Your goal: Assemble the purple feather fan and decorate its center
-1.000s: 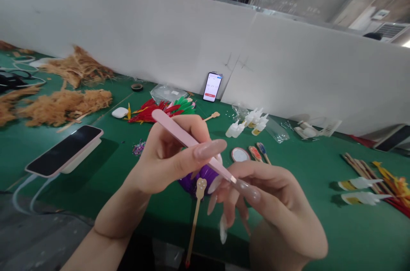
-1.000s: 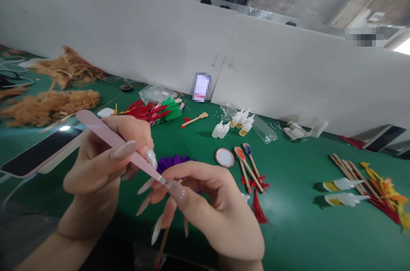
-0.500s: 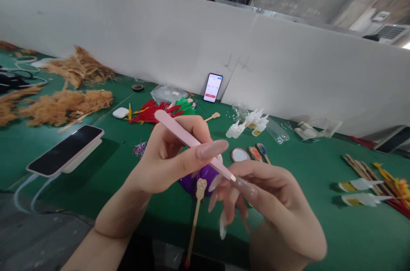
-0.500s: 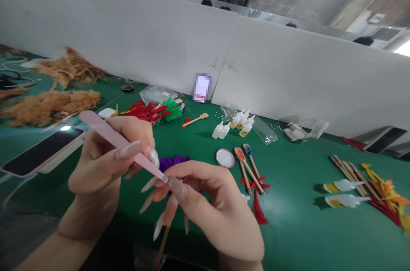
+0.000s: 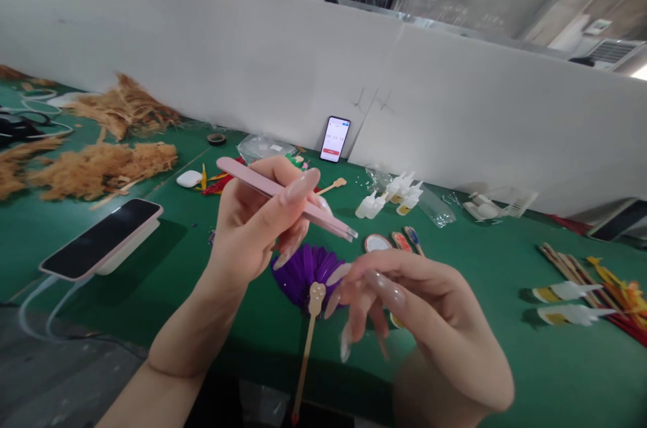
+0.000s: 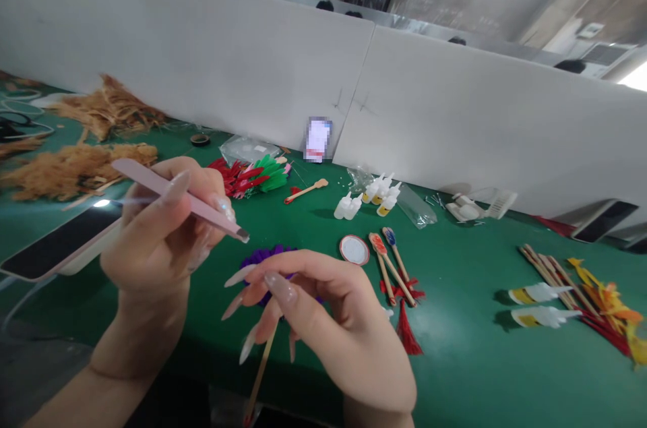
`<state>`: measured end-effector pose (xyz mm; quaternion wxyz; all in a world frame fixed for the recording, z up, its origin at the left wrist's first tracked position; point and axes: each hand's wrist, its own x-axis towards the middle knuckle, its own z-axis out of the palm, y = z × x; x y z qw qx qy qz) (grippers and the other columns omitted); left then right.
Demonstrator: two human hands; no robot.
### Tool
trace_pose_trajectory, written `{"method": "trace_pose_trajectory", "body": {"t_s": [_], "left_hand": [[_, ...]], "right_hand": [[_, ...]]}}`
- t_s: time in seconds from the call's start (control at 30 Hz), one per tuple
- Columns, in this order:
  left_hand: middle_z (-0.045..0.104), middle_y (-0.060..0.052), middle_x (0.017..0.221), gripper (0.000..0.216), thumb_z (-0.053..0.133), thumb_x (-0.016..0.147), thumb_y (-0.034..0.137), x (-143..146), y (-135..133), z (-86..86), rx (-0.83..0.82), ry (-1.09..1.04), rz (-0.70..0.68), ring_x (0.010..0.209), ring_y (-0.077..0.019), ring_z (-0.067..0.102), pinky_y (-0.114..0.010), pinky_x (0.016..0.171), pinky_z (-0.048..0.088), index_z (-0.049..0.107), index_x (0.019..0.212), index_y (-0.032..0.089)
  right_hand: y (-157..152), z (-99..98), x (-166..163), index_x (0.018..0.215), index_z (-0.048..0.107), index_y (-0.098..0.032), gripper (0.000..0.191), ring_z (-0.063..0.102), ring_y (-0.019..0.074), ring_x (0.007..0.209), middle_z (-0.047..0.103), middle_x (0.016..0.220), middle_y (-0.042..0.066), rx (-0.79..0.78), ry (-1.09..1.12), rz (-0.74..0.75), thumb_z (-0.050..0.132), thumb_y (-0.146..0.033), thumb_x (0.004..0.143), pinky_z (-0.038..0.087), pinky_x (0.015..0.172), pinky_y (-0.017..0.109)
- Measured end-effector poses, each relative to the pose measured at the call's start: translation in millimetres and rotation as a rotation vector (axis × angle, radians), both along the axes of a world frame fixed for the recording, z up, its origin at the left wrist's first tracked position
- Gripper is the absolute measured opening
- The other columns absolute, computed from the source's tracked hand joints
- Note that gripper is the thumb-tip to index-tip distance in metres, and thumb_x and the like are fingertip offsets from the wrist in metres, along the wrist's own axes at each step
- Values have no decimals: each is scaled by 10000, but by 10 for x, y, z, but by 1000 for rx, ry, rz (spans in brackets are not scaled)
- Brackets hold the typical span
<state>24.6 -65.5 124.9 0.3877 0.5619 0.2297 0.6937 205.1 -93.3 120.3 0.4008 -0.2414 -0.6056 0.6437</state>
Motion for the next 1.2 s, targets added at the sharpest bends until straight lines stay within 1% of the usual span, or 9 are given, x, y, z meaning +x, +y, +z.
{"method": "trace_pose_trajectory", "body": {"t_s": [0.13,0.3,0.4,0.57,0.7,0.87,0.97,1.07,1.2], "left_hand": [[424,47,465,236,584,864,396,2,0,-9,-17,10,-18,293,-38,349,-205,282,197,627,730,207],[433,51,467,195,584,860,354,-12,11,-6,-31,-26,-53,296,-36,356,-187,280,195,644,740,213],[429,50,461,196,576,862,360,-12,12,-8,-30,-37,-68,298,-42,360,-187,279,195,651,752,216],[428,55,465,199,580,869,380,-13,14,-26,-22,13,-29,290,-37,343,-202,287,198,638,757,225],[422,59,450,182,591,865,360,-14,20,-33,-29,1,-24,286,-31,343,-199,283,195,647,755,226],[456,55,476,166,584,870,347,-27,31,-38,-15,0,-47,301,-32,369,-190,283,211,652,766,236],[461,52,477,185,586,868,360,-28,30,-41,-10,13,-42,299,-31,366,-195,283,216,646,756,225],[426,53,465,215,559,883,354,-21,24,-40,-5,-6,-59,289,-28,352,-195,269,202,651,763,201],[445,49,493,195,552,887,326,-19,28,-38,12,-31,-94,304,-31,372,-187,273,213,651,785,193]], "right_hand": [[-7,-14,12,1035,685,-230,214,672,98,623,726,879,49,5,2,5,495,-224,937,471,432,141],[-12,5,15,1047,679,-248,219,672,92,631,725,896,39,15,-2,13,490,-228,941,467,447,136],[-9,26,8,1018,687,-228,199,667,102,608,728,857,47,22,-11,5,509,-240,931,464,430,150],[-8,36,1,978,693,-189,202,658,107,579,721,796,58,20,-31,-4,507,-250,931,464,411,157],[-14,17,7,1010,687,-207,203,671,108,601,726,839,53,23,-13,-15,503,-244,934,471,419,152],[-23,0,13,1024,680,-226,212,674,96,625,727,888,49,12,5,-14,484,-225,942,473,437,137],[-19,11,7,1005,684,-210,206,665,95,609,724,849,51,10,-6,-11,490,-230,940,472,432,137],[-13,20,-1,993,688,-190,208,660,99,598,715,796,52,2,-30,-16,493,-236,938,475,430,141],[-9,14,-5,1017,675,-207,202,672,94,618,718,837,50,10,-6,-36,489,-226,940,470,435,128]]}}
